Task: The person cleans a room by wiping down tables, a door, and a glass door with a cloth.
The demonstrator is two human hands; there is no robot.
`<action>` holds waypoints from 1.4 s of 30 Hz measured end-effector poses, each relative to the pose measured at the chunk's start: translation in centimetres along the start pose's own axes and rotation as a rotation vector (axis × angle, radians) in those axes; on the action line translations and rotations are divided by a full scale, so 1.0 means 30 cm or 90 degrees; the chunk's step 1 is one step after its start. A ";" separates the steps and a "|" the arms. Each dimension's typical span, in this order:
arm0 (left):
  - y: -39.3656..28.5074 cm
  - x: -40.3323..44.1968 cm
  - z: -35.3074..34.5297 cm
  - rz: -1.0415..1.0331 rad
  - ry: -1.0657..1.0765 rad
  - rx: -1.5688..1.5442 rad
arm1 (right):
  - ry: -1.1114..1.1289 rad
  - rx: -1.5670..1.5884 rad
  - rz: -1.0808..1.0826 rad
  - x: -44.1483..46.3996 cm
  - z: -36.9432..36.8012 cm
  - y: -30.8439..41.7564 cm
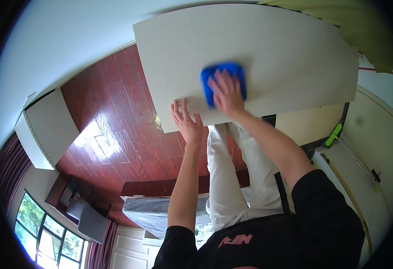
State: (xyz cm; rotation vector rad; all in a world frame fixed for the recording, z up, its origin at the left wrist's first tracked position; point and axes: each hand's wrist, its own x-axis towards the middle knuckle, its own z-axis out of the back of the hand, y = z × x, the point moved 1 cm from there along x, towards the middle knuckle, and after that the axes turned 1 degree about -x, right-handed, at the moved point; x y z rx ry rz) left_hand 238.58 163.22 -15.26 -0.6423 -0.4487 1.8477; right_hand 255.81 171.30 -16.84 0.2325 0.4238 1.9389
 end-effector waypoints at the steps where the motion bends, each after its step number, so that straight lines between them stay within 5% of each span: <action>1: 0.000 0.003 0.004 -0.006 -0.006 0.007 | 0.127 0.004 0.101 -0.115 0.003 0.039; 5: 0.007 0.009 0.040 0.003 0.001 -0.028 | 0.379 -0.005 0.395 -0.252 0.087 -0.073; 7: 0.001 0.009 0.042 0.021 0.008 -0.045 | 0.393 0.023 0.414 -0.183 0.129 -0.194; 9: -0.026 0.004 0.047 0.007 0.014 -0.042 | 0.234 -0.076 0.293 -0.074 0.176 -0.296; 11: -0.045 -0.018 0.032 -0.003 0.018 -0.036 | -0.017 -0.113 -0.036 0.023 0.163 -0.356; 14: -0.107 -0.037 -0.024 -0.073 0.074 -0.030 | -0.182 -0.133 -0.231 0.032 0.095 -0.290; 16: -0.147 -0.040 -0.066 -0.069 0.072 -0.031 | -0.098 -0.061 -0.155 -0.087 0.042 -0.177; 19: -0.212 -0.032 -0.119 -0.046 0.050 -0.038 | 0.279 0.044 0.248 -0.245 0.099 -0.156; 23: -0.285 -0.034 -0.172 -0.018 0.026 -0.026 | 0.401 0.023 0.646 -0.065 0.116 -0.400; 26: -0.324 -0.025 -0.236 -0.012 -0.033 -0.016 | 0.264 -0.049 0.640 0.177 0.170 -0.524; 33: -0.480 -0.016 -0.351 0.008 -0.045 0.028 | -0.092 -0.071 0.165 0.487 0.247 -0.673; 36: -0.513 -0.015 -0.376 0.046 -0.067 0.023 | -0.017 -0.051 0.213 0.329 0.254 -0.623; 40: -0.544 -0.055 -0.408 0.076 -0.101 0.012 | 0.370 -0.043 0.611 -0.038 0.296 -0.690; 42: -0.564 -0.095 -0.415 0.096 -0.105 0.011 | 0.408 -0.004 0.700 -0.110 0.342 -0.794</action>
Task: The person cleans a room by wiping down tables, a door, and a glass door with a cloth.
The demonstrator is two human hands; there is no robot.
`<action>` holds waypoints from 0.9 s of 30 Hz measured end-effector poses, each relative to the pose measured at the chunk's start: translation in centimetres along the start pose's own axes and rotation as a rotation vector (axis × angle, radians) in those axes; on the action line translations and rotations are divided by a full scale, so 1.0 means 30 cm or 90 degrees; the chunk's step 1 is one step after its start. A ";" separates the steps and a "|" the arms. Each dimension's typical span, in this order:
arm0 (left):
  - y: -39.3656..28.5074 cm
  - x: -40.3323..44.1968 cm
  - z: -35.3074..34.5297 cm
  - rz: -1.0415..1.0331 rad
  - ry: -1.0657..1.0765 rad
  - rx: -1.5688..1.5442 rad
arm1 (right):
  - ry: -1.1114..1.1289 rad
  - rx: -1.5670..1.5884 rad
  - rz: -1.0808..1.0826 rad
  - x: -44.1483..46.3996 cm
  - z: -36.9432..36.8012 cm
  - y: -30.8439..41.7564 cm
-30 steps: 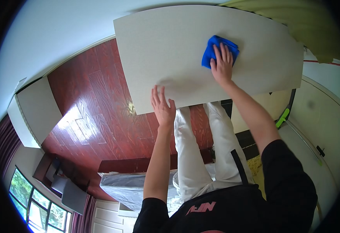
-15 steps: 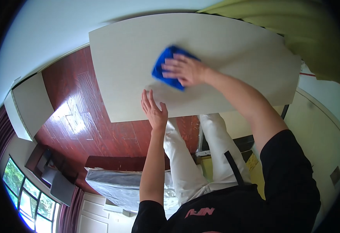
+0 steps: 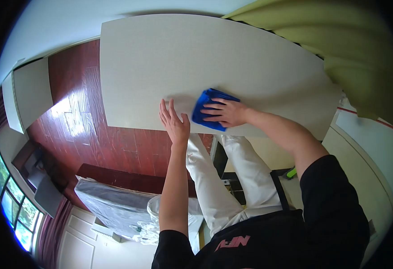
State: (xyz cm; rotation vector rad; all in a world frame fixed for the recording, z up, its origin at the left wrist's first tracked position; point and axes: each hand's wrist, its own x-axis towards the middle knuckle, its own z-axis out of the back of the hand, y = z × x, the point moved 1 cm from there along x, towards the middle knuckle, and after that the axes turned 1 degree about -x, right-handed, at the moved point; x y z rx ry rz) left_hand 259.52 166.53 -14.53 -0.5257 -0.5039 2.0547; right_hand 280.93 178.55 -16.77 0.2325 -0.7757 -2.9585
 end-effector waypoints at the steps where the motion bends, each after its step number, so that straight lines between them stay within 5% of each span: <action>1: -0.005 -0.021 -0.004 0.013 0.002 0.002 | 0.004 -0.003 0.007 -0.057 0.007 -0.032; 3: -0.019 -0.078 -0.016 0.026 0.010 -0.001 | 0.086 0.060 0.100 -0.149 0.026 -0.147; 5: -0.043 -0.142 -0.027 0.038 0.023 0.000 | 0.031 -0.015 0.040 -0.198 0.141 -0.268; 9: -0.113 -0.243 -0.081 0.006 0.090 -0.001 | -0.258 -0.216 -0.401 -0.188 0.242 -0.502; 13: -0.183 -0.300 -0.172 -0.032 0.098 0.011 | -0.384 -0.227 -0.616 -0.055 0.146 -0.431; 19: -0.242 -0.331 -0.226 0.082 -0.092 -0.229 | -0.151 -0.006 -0.257 -0.083 -0.077 0.154; 21: -0.266 -0.410 -0.201 0.078 0.026 -0.244 | -0.104 -0.027 -0.243 -0.151 -0.130 0.248; 27: -0.303 -0.616 -0.291 0.008 0.103 -0.179 | -0.043 -0.069 -0.295 -0.460 -0.098 0.305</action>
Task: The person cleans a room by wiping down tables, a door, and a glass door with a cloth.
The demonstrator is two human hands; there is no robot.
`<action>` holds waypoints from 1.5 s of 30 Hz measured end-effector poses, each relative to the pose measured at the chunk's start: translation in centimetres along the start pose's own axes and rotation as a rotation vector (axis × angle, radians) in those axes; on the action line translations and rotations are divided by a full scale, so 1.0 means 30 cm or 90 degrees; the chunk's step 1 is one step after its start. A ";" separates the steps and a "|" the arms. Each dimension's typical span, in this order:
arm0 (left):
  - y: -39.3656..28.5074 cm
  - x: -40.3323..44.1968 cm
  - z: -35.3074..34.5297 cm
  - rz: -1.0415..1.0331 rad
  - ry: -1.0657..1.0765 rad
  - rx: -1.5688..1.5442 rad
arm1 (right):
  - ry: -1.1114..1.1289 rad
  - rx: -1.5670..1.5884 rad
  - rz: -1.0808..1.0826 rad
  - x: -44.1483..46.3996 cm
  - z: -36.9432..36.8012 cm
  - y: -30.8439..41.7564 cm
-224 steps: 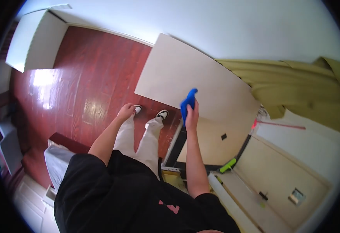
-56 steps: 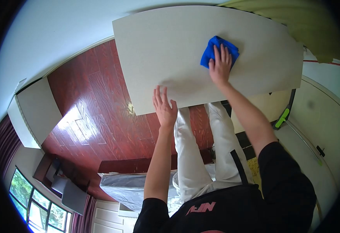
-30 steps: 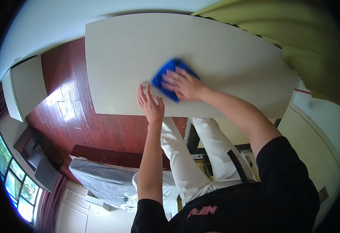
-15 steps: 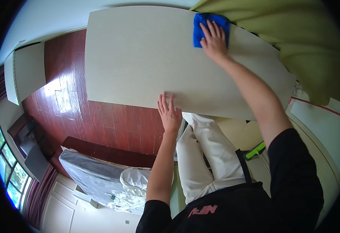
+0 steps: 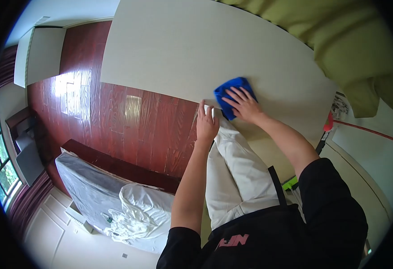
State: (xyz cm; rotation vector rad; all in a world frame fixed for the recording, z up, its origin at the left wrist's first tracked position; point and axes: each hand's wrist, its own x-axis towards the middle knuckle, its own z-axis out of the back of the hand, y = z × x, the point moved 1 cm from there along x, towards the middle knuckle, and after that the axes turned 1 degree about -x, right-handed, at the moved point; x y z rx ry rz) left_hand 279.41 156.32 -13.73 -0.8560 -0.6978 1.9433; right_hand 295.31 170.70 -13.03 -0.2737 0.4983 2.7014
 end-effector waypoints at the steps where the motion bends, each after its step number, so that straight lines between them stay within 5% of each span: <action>1: 0.001 -0.021 -0.019 0.000 0.022 0.024 | -0.002 -0.008 0.002 -0.071 0.009 -0.024; 6: -0.066 -0.077 -0.101 -0.020 0.036 0.005 | 0.028 -0.031 -0.154 -0.447 -0.025 -0.102; 10: -0.101 -0.071 -0.163 -0.035 0.019 -0.010 | 0.007 -0.018 -0.216 -0.439 -0.063 -0.070; 16: -0.110 -0.022 -0.148 -0.034 -0.118 -0.037 | 0.004 -0.016 -0.142 -0.240 -0.075 -0.006; 28: -0.278 -0.070 -0.378 0.003 -0.145 0.093 | -0.113 0.104 -0.056 -0.274 -0.066 -0.068; 32: -0.417 -0.086 -0.560 -0.073 -0.066 0.152 | -0.087 0.086 -0.098 -0.606 -0.070 -0.244; 36: -0.572 -0.098 -0.755 -0.113 -0.032 0.118 | -0.066 0.061 -0.287 -0.978 -0.075 -0.423; 40: -0.681 -0.120 -0.887 -0.110 -0.018 0.108 | -0.193 0.031 -0.438 -1.259 -0.127 -0.671; 45: -0.689 -0.125 -0.911 -0.084 -0.048 0.137 | -0.204 0.000 -0.283 -1.191 -0.015 -0.931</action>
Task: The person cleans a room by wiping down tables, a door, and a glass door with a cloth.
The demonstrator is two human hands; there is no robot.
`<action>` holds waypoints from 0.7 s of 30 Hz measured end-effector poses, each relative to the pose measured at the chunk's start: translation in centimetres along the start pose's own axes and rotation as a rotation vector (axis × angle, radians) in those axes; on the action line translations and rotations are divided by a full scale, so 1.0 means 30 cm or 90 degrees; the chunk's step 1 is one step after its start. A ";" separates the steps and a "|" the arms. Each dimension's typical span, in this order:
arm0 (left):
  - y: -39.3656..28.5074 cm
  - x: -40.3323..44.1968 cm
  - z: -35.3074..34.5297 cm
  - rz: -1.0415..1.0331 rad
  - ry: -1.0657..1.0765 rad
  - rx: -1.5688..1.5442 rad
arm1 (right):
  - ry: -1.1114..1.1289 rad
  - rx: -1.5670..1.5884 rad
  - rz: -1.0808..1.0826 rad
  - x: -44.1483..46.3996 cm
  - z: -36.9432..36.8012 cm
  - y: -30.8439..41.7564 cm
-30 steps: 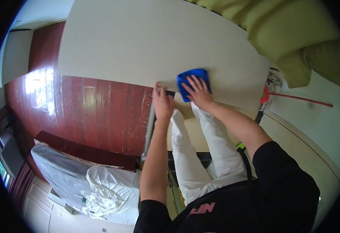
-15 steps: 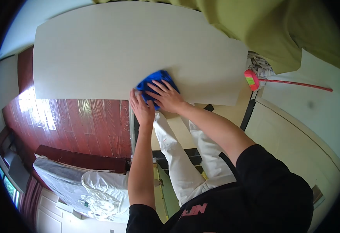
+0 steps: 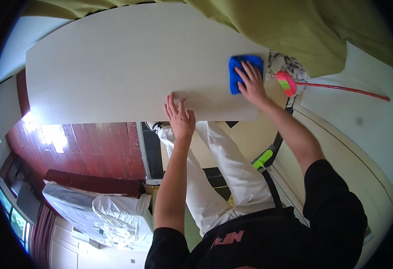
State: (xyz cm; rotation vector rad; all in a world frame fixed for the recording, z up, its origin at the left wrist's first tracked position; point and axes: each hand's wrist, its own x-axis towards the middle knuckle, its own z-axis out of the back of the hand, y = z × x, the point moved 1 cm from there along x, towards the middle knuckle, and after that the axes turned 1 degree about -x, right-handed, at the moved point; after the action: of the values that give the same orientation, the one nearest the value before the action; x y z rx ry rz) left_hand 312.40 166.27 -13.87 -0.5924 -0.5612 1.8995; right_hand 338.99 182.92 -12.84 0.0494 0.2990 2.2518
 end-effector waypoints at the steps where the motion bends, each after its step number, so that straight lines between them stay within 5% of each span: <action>1: 0.003 0.003 0.008 -0.009 0.012 -0.009 | -0.002 -0.003 0.042 0.082 0.004 -0.018; 5: 0.020 0.008 0.053 -0.037 0.066 -0.024 | -0.029 0.007 0.172 0.420 -0.009 -0.066; 8: 0.054 0.010 0.068 -0.046 0.087 -0.036 | -0.066 0.045 0.111 0.611 -0.049 -0.081; 10: 0.063 0.015 0.086 -0.057 0.107 -0.064 | -0.153 0.070 -0.133 0.689 -0.082 -0.085; 11: 0.066 0.019 0.097 -0.054 0.102 -0.064 | -0.154 0.070 -0.127 0.705 -0.100 -0.076; 13: 0.078 0.028 0.115 -0.050 0.143 -0.111 | -0.186 -0.078 -0.219 0.717 -0.137 -0.060; 21: 0.281 0.126 0.310 0.042 0.024 -0.136 | -0.173 -0.050 -0.185 0.589 -0.125 0.186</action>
State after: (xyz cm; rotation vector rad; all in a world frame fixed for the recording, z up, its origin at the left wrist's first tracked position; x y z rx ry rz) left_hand 299.39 165.57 -12.50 -0.7921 -0.7341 1.8995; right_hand 322.89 192.21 -16.35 0.2533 0.0657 1.9377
